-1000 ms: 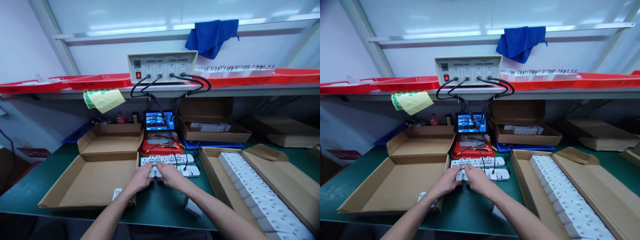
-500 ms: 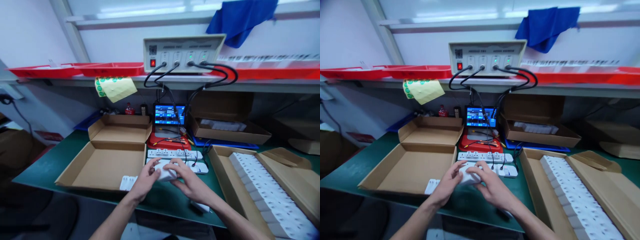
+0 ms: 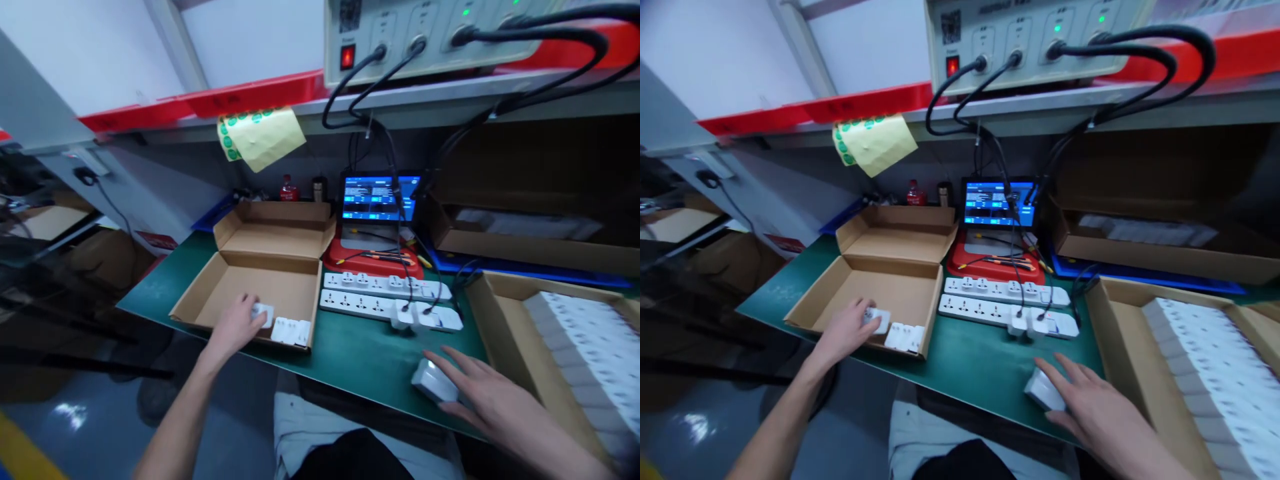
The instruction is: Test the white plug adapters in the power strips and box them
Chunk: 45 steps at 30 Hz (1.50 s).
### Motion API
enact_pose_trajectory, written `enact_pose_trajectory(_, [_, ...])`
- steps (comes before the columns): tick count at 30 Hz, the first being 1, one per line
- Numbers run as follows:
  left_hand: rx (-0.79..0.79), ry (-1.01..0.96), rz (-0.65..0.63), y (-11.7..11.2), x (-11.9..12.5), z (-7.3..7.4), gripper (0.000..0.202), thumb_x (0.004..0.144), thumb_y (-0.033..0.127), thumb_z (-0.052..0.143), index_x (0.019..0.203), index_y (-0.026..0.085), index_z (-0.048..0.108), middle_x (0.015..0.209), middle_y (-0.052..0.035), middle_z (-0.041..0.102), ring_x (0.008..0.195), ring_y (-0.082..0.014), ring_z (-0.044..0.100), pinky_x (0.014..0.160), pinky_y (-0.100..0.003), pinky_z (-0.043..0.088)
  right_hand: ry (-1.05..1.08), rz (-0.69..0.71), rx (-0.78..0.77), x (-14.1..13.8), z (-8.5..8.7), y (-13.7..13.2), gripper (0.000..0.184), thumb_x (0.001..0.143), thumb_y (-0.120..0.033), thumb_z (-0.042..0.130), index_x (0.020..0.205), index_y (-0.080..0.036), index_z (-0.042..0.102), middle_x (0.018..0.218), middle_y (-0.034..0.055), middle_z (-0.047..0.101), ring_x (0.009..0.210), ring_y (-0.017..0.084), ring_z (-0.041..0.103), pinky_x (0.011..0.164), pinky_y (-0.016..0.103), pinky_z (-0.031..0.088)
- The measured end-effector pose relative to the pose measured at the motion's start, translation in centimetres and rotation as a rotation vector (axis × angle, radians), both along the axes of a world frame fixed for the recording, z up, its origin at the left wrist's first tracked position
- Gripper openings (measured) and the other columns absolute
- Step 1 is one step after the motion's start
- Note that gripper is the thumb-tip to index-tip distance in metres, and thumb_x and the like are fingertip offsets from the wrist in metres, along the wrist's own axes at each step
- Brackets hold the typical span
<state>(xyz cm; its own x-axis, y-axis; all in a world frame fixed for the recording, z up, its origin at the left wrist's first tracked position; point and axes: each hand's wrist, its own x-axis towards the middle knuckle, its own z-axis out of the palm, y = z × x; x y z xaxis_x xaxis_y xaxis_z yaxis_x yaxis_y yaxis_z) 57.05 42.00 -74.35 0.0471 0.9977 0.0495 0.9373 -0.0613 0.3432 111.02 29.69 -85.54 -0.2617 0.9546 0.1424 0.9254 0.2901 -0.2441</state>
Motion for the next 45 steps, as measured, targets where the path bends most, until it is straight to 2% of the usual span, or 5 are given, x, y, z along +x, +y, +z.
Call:
enact_pose_trajectory(8, [-0.099, 0.044, -0.194, 2.1, 1.4, -0.1, 0.045, 0.108, 0.054, 0.043, 0.11, 0.024, 0.076, 0.122, -0.0168, 0.083, 0.113, -0.0381, 0.078, 0.104, -0.05, 0.059, -0.099, -0.047, -0.225, -6.5, 3.1, -0.2, 0.062, 0.097, -0.027, 0.071, 0.158, -0.027, 0.063, 0.137, 0.0172, 0.075, 0.119, 0.035, 0.075, 0.101, 0.048, 0.062])
enact_pose_trajectory(12, [0.175, -0.108, -0.445, 0.5, 10.1, -2.0, 0.035, 0.11, 0.049, 0.053, 0.122, 0.024, 0.075, 0.125, -0.0151, 0.082, 0.12, -0.0357, 0.074, 0.111, -0.052, 0.059, -0.017, -0.04, -0.268, -8.0, 4.4, 1.1, 0.062, 0.096, -0.036, 0.081, 0.155, -0.027, 0.065, 0.142, 0.017, 0.074, 0.117, 0.036, 0.075, 0.099, 0.046, 0.061])
enact_pose_trajectory(20, [-0.116, -0.299, -0.942, -3.9, 24.6, -8.5, 0.024, 0.095, 0.022, 0.081, 0.116, 0.024, 0.07, 0.12, -0.0094, 0.081, 0.114, -0.0308, 0.073, 0.102, -0.044, 0.057, -0.126, -0.182, -0.221, -6.3, 4.9, 1.5, 0.031, 0.114, -0.041, 0.055, 0.127, -0.023, 0.075, 0.122, 0.0155, 0.081, 0.111, 0.032, 0.073, 0.095, 0.041, 0.054])
enact_pose_trajectory(33, [-0.416, -1.392, -0.248, -0.7, 17.1, -1.4, 0.053, 0.093, 0.055, 0.086, 0.133, 0.024, 0.072, 0.106, -0.0043, 0.075, 0.072, -0.0152, 0.07, 0.059, -0.025, 0.05, 1.255, -0.227, -0.352, -6.8, 5.4, 1.7, 0.07, 0.098, -0.056, 0.081, 0.16, -0.03, 0.06, 0.115, 0.0049, 0.072, 0.089, 0.021, 0.077, 0.078, 0.036, 0.064])
enact_pose_trajectory(45, [-0.025, -0.361, -0.557, 4.7, 13.0, -1.2, 0.056, 0.088, 0.016, 0.077, 0.141, 0.025, 0.065, 0.14, -0.0122, 0.074, 0.133, -0.0344, 0.072, 0.117, -0.049, 0.058, 0.316, 0.036, -0.002, -12.4, 8.4, 7.8, 0.015, 0.112, -0.038, 0.061, 0.12, -0.027, 0.068, 0.128, 0.0094, 0.072, 0.108, 0.026, 0.072, 0.094, 0.039, 0.06])
